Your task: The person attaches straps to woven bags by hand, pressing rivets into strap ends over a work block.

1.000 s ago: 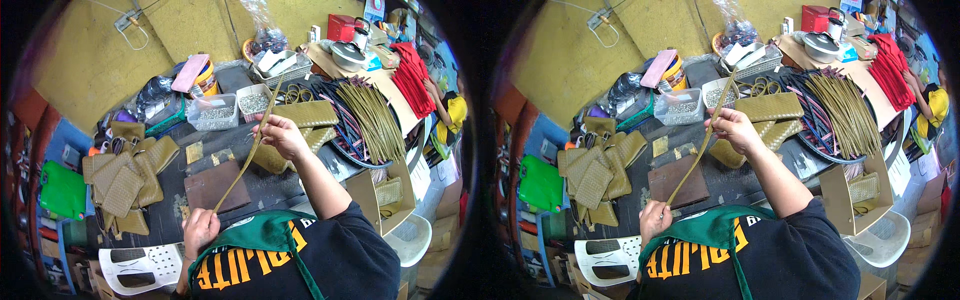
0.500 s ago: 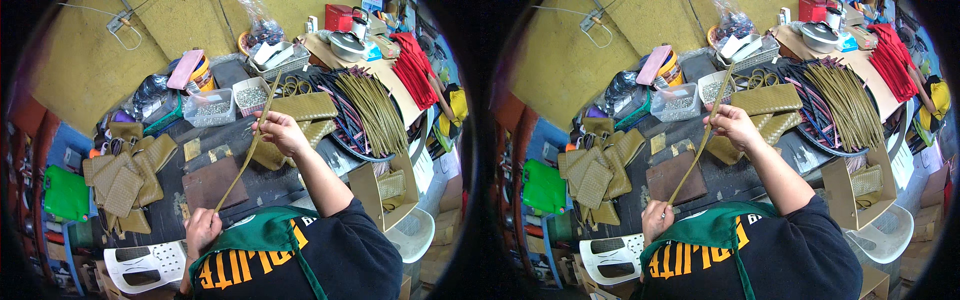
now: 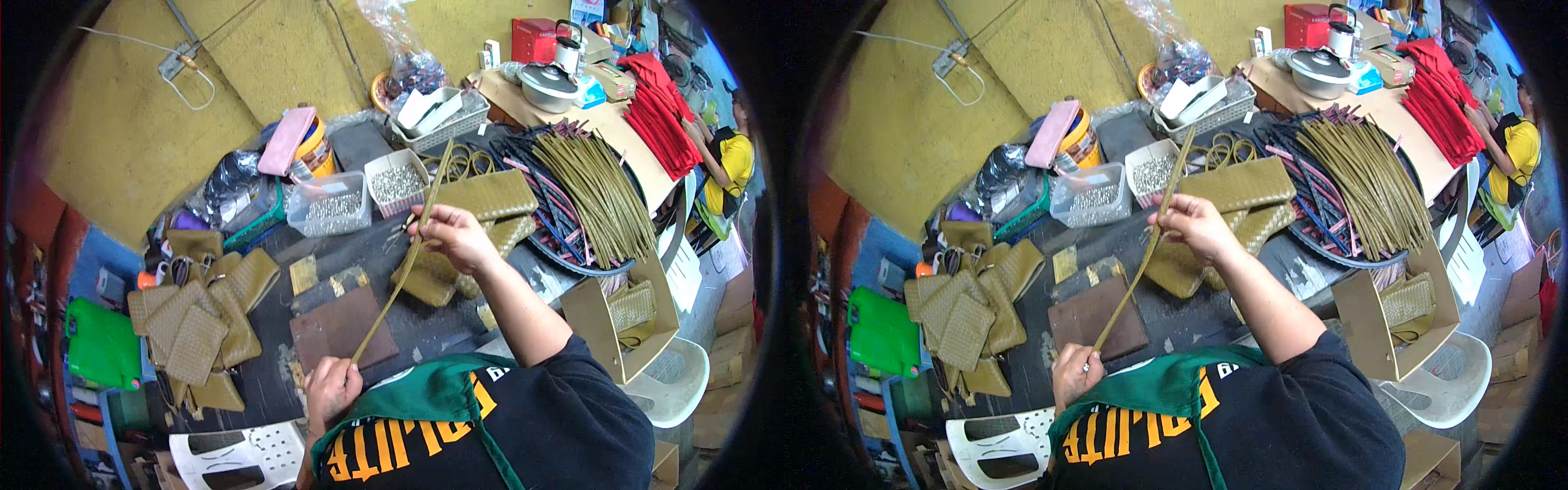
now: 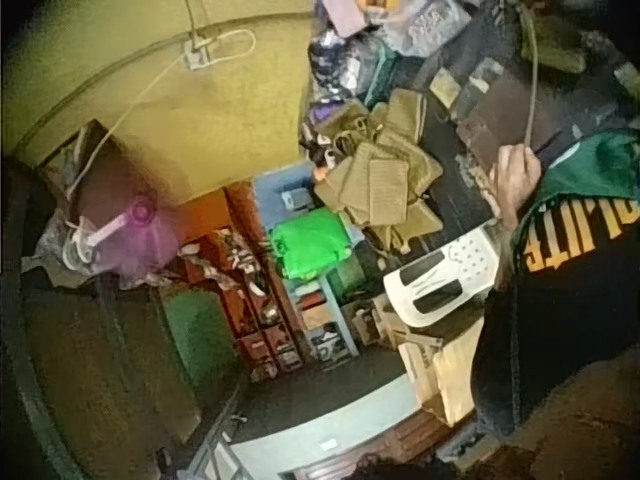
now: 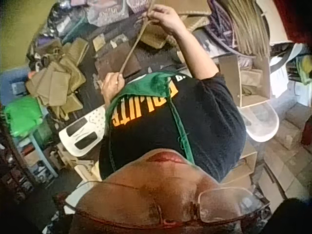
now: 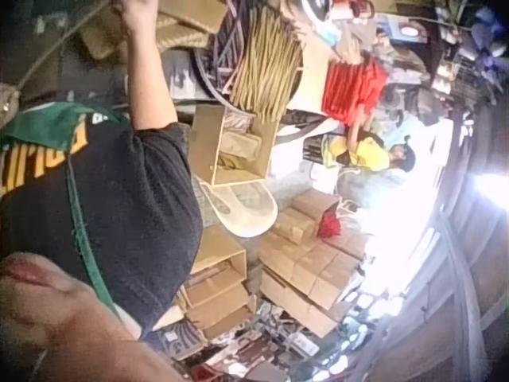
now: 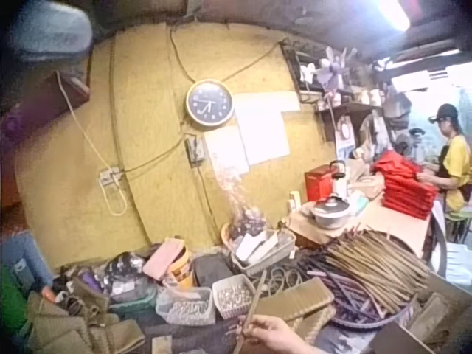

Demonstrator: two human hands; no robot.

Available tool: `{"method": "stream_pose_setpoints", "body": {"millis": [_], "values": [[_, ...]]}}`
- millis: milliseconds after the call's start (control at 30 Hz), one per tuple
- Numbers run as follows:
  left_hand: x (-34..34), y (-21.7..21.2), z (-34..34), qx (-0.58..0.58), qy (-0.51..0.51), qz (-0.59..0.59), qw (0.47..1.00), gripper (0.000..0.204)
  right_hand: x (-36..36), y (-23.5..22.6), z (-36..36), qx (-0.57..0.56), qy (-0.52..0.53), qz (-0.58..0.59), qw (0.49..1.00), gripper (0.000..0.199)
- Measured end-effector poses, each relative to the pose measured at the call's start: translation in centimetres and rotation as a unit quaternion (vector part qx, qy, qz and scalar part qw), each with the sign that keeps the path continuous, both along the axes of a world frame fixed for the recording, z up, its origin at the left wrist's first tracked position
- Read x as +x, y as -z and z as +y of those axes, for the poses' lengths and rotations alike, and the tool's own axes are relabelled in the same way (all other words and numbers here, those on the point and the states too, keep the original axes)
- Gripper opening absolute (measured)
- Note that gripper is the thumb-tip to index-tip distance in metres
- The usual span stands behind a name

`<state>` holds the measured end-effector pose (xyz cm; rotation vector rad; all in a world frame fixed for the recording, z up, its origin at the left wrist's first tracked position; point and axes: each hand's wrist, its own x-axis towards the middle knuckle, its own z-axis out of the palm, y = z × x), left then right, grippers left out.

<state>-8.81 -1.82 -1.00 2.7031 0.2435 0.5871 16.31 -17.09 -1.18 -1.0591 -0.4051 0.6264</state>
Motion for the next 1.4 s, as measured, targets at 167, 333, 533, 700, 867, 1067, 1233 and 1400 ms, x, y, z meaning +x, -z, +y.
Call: {"method": "stream_pose_setpoints", "body": {"millis": [167, 333, 533, 700, 867, 1067, 1233, 1400], "values": [[0.6, 0.3, 0.5, -0.016, 0.007, -0.003, 1.0, 0.01, 0.7, 1.0, 0.3, -0.011, -0.004, -0.005, 1.0, 0.034], [1.1, 0.4, 1.1, -0.018, 0.012, 0.006, 1.0, 0.009, 1.0, 1.2, 0.4, -0.036, 0.007, -0.031, 0.999, 0.035], [1.9, -0.1, 1.3, -0.02, 0.043, -0.018, 0.999, 0.008, 1.3, 1.1, 0.5, -0.046, 0.01, -0.031, 0.998, 0.034], [1.9, -0.3, 1.3, -0.03, 0.042, -0.018, 0.999, 0.008, 1.2, 1.1, 0.6, -0.042, 0.018, -0.034, 0.998, 0.034], [1.8, -0.2, 1.3, -0.034, 0.048, -0.022, 0.998, 0.008, 1.2, 1.5, 0.5, -0.043, 0.019, -0.043, 0.998, 0.033], [1.5, 0.4, 1.7, -0.026, 0.044, -0.006, 0.999, 0.008, 0.8, 1.4, 1.0, 0.003, 0.048, -0.018, 0.999, 0.03], [1.7, 0.0, 1.2, -0.081, 0.056, -0.003, 0.995, 0.008, 0.6, 2.0, 1.3, -0.064, 0.159, -0.104, 0.98, 0.032], [1.7, 0.2, 1.4, -0.103, 0.069, 0.007, 0.992, 0.006, 0.4, 2.0, 1.4, -0.129, 0.212, -0.16, 0.955, 0.034]]}}
